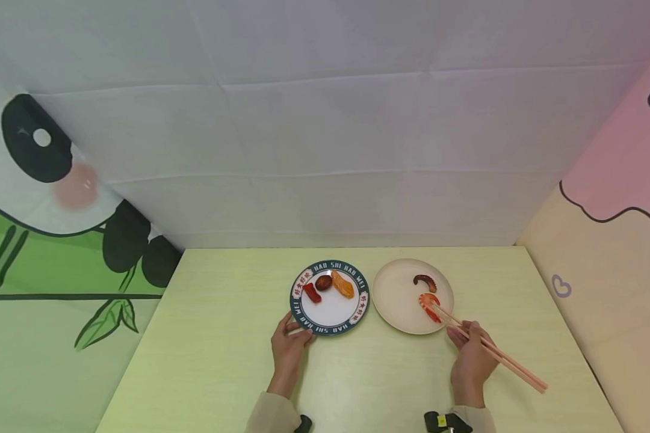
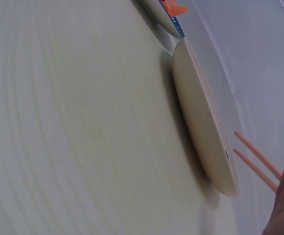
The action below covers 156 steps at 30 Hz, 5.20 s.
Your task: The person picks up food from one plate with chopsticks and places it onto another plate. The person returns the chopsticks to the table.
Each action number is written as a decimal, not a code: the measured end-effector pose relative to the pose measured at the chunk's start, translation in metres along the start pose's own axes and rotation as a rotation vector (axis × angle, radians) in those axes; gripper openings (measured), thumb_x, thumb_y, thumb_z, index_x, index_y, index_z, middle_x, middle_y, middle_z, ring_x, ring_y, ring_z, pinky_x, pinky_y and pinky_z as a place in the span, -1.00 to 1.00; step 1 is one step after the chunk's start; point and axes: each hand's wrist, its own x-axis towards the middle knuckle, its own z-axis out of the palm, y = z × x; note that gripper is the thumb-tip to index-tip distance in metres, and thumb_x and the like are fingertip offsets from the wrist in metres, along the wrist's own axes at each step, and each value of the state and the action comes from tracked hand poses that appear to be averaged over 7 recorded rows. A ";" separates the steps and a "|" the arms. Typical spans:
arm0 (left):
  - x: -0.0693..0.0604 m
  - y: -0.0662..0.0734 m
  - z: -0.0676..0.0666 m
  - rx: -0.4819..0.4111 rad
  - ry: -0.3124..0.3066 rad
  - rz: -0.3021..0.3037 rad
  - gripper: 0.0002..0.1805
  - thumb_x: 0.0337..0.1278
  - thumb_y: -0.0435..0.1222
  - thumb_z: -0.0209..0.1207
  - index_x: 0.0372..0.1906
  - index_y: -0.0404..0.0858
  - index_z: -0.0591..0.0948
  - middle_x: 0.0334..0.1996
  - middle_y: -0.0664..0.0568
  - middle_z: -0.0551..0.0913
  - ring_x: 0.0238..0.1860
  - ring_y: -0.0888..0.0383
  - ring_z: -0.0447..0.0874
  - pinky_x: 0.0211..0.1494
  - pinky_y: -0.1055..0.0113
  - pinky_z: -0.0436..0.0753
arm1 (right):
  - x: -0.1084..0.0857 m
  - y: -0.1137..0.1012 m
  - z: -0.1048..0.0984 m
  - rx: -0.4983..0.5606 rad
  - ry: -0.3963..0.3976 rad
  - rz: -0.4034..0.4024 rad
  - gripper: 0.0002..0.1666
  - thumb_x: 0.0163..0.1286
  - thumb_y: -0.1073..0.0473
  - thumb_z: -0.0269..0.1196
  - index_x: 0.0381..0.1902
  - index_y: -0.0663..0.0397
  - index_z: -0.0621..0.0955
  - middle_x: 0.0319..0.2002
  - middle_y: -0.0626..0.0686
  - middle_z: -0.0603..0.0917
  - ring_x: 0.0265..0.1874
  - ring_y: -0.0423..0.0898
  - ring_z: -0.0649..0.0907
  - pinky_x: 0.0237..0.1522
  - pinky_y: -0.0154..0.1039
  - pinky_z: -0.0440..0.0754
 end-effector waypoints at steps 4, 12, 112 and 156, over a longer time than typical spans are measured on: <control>0.000 0.000 0.000 -0.004 -0.001 -0.002 -0.16 -0.07 -0.79 0.23 0.47 -0.59 0.35 -0.06 -0.40 0.51 -0.40 0.18 0.69 -0.26 0.21 0.93 | -0.003 -0.001 0.003 -0.022 -0.005 0.008 -0.68 0.62 0.26 0.17 -0.34 0.21 0.75 -0.46 0.01 0.78 -0.55 -0.17 0.81 -0.36 -0.37 0.87; 0.000 0.000 0.000 0.000 -0.001 -0.007 -0.15 -0.06 -0.77 0.26 0.48 -0.54 0.37 -0.05 -0.35 0.53 -0.40 0.23 0.68 -0.28 0.30 0.91 | -0.010 -0.001 0.007 -0.034 -0.045 0.031 -0.67 0.64 0.23 0.16 -0.34 0.17 0.75 -0.43 0.02 0.78 -0.50 -0.15 0.83 -0.37 -0.36 0.87; -0.003 0.005 -0.002 0.027 -0.007 -0.025 -0.15 0.00 -0.72 0.30 0.50 -0.47 0.38 -0.05 -0.26 0.55 -0.36 0.22 0.68 -0.26 0.36 0.90 | -0.052 0.039 0.046 -0.157 -0.226 0.077 -0.73 0.63 0.27 0.16 -0.24 0.21 0.75 -0.42 0.00 0.78 -0.54 -0.17 0.80 -0.36 -0.31 0.89; -0.005 0.008 -0.003 0.034 -0.002 -0.038 -0.15 -0.02 -0.72 0.31 0.49 -0.47 0.39 -0.07 -0.25 0.56 -0.38 0.23 0.69 -0.27 0.38 0.89 | -0.065 0.053 0.055 -0.291 -0.286 0.063 -0.64 0.66 0.21 0.14 0.02 0.49 0.66 -0.33 -0.06 0.78 -0.43 -0.21 0.80 -0.26 -0.34 0.90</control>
